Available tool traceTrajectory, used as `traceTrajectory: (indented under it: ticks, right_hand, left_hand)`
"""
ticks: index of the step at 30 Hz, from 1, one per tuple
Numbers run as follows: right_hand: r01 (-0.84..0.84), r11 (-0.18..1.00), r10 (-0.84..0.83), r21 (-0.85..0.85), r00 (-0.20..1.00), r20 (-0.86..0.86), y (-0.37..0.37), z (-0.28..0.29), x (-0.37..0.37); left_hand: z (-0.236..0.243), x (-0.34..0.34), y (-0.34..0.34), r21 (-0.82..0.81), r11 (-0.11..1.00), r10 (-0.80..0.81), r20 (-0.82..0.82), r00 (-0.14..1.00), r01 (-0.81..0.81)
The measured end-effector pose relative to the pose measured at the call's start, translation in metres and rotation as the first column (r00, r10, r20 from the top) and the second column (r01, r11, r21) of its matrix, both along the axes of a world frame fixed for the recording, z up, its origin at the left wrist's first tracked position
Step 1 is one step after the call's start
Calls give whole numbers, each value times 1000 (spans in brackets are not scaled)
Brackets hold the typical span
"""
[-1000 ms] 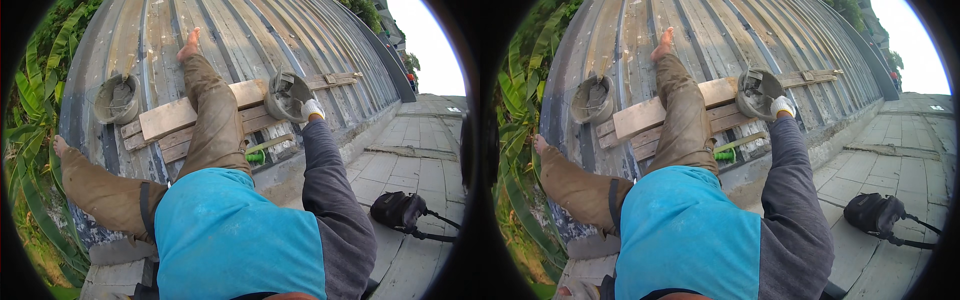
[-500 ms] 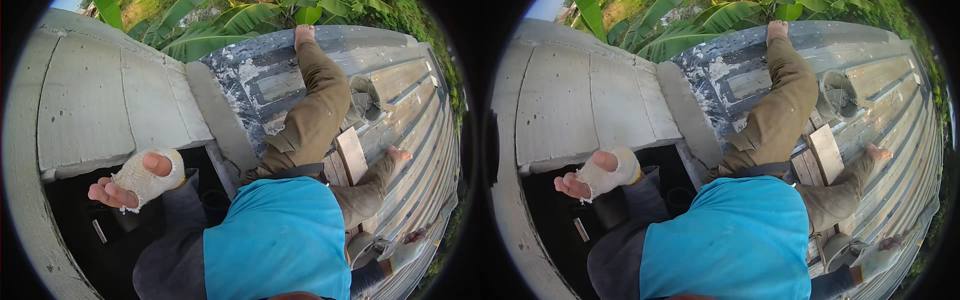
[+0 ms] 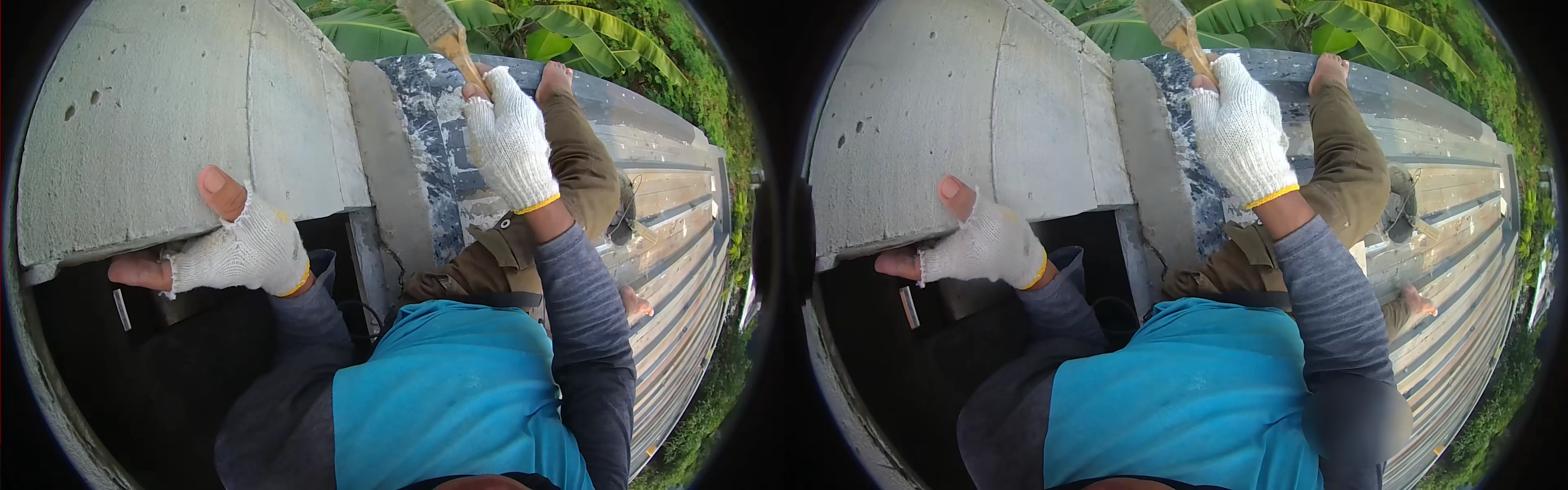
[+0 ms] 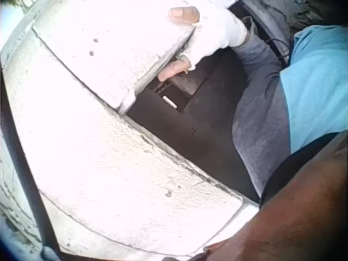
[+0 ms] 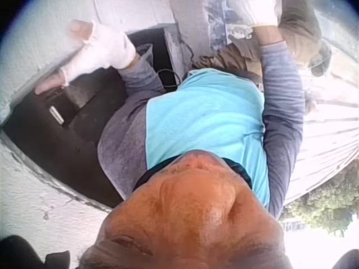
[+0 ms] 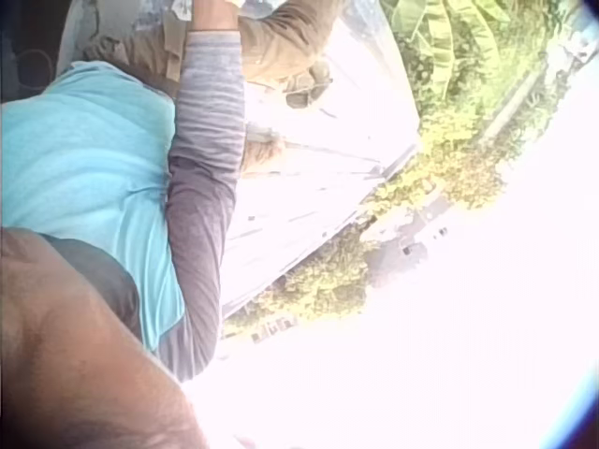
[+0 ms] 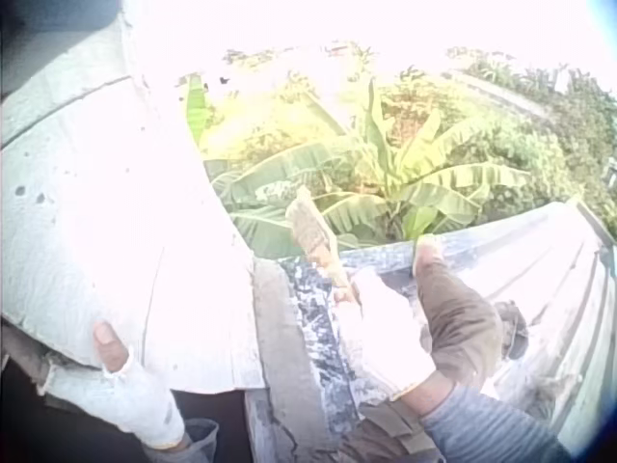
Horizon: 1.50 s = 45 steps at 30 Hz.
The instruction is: The person applies cement mixture to the edge of a wall using a trowel and a brush, reaching into buckets to gather more material.
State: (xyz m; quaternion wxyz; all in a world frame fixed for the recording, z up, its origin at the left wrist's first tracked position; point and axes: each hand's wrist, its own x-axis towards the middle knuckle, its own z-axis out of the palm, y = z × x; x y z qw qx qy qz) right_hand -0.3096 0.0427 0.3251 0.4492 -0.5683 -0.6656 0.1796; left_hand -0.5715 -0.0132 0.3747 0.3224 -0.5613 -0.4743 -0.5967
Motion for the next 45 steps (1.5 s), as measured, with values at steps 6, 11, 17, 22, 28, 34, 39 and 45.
traceTrajectory:
  ticks: [6,11,17,22,28,34,39,45]
  right_hand:
    - [-34,999,33,-17,999,-43,-3,4,-5]
    - [205,948,-106,243,924,-366,15,9,4]
    - [-20,975,54,-221,988,147,0,-19,1]
    - [179,981,-165,77,974,-158,-4,1,4]
    - [-133,957,188,-256,961,204,-13,-41,15]
    - [147,988,-146,42,989,-25,-22,-26,13]
    - [-111,916,173,-385,977,128,-19,-36,18]
    - [-55,982,30,-183,991,-132,-55,-13,0]
  left_hand:
    - [13,-2,-7,-34,994,100,-61,993,-102]
    - [15,0,-3,80,992,101,-66,993,-96]
    - [7,-5,-6,4,997,83,-64,994,-83]
    - [1,6,-11,52,979,192,83,978,-197]
    - [4,13,-6,80,986,144,28,989,-146]
    - [4,12,-10,82,984,156,29,987,-158]
    - [1,9,-8,84,972,219,17,976,-219]
    - [3,10,-11,62,963,262,-8,965,-261]
